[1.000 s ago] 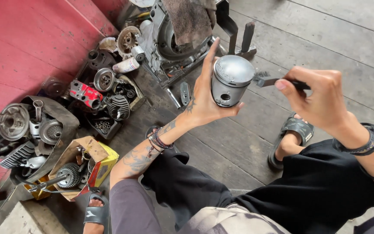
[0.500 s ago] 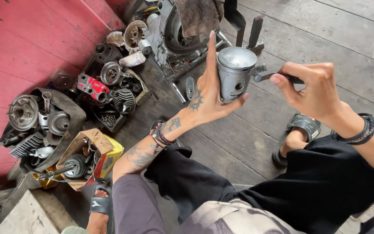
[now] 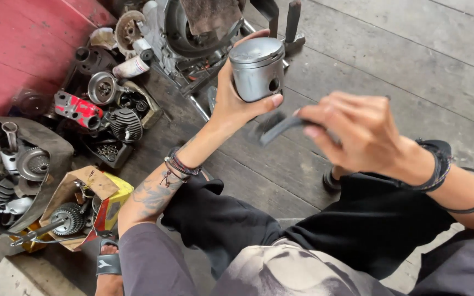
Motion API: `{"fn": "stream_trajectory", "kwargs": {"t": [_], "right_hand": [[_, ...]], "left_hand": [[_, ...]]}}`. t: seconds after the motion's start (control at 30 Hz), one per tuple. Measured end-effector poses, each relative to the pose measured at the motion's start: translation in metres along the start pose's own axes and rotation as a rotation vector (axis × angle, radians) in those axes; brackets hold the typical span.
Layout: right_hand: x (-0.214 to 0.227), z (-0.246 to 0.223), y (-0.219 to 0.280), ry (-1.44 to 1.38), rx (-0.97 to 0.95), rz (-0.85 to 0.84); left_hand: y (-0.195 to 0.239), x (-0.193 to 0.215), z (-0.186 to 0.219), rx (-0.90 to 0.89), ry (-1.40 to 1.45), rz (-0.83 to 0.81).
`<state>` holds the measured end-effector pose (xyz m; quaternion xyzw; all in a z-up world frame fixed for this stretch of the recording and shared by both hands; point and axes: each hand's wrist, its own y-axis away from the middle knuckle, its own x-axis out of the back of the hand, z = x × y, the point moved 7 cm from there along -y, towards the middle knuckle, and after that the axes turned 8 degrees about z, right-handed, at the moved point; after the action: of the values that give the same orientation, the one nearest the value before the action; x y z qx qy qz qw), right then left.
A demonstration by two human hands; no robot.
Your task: Cleaning a motorcycle engine piston using a wire brush to remove debris and carbon buildup.
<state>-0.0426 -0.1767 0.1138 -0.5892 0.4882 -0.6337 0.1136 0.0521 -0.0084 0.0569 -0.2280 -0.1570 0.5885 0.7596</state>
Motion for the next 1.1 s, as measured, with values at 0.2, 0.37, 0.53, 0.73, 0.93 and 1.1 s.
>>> {"fn": "stream_trajectory", "kwargs": {"t": [0.2,0.37,0.53,0.73,0.93,1.1], "right_hand": [[0.034,0.055,0.011,0.029,-0.313,0.052],[0.018,0.05,0.004,-0.05,-0.341,0.028],[0.024,0.077,0.01,-0.063,-0.432,0.04],[0.021,0.058,0.007,0.126,-0.317,-0.056],[0.017,0.06,0.008,0.128,-0.332,-0.039],[0.014,0.074,0.017,0.141,-0.344,-0.043]], "left_hand": [[0.013,-0.015,0.014,0.025,0.049,-0.087],[0.017,-0.03,0.005,-0.02,-0.068,-0.021],[0.012,-0.03,0.01,-0.156,-0.165,-0.082],[0.006,-0.021,-0.011,-0.168,-0.407,0.031],[0.01,-0.017,-0.004,-0.158,-0.432,0.077],[0.013,-0.016,-0.018,-0.111,-0.401,0.071]]}}
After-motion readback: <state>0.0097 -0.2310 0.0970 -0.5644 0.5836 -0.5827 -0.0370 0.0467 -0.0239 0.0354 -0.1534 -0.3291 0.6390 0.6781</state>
